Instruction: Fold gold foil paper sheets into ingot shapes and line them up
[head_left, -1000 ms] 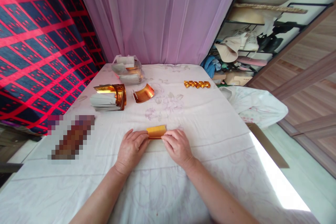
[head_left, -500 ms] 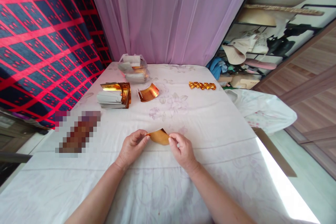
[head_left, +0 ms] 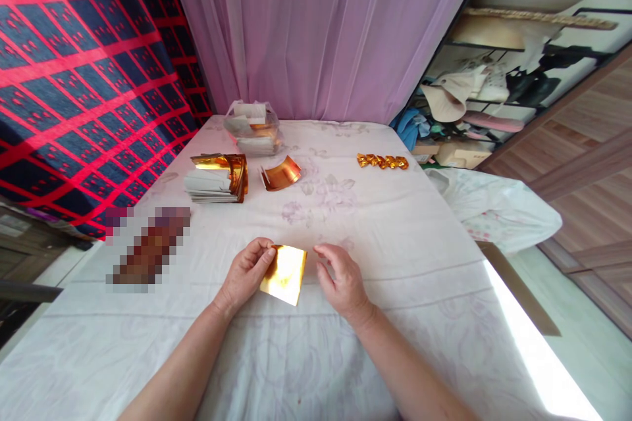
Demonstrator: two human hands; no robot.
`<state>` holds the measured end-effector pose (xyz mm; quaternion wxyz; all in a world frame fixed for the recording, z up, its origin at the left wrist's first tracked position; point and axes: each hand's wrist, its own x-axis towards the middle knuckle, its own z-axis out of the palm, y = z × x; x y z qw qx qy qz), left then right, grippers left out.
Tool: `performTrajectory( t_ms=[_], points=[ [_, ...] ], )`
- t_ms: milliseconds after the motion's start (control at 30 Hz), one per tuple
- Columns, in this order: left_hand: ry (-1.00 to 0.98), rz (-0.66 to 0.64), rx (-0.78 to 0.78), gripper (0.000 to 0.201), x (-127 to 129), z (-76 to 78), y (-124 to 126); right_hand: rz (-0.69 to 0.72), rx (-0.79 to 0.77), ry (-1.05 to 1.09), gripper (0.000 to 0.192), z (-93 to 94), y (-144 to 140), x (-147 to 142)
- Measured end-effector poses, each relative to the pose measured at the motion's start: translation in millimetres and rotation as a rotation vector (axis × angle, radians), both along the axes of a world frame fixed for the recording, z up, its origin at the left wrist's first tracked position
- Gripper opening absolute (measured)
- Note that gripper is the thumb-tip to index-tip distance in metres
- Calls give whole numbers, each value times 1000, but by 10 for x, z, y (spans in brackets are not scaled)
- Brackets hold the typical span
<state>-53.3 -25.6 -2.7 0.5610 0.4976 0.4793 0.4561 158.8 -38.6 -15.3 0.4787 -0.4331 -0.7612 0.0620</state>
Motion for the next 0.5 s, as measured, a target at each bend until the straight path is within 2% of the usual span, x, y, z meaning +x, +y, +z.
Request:
performTrajectory(
  t_ms=[100,233,367,500],
  points=[
    [-19,-86,-68,46,3,20,-11,-18,122,-105,40,65,-30,-16],
    [61,-138,-43,44,-9,24,-14,-1,245,-233,29,175,-79,-50],
    [145,-163,33,40,-41,21,0,29,251,-283,22,202,-76,-57],
    [224,-189,128,43,-74,-5,8,-6,240,-288,19,175,-37,-11]
  ],
)
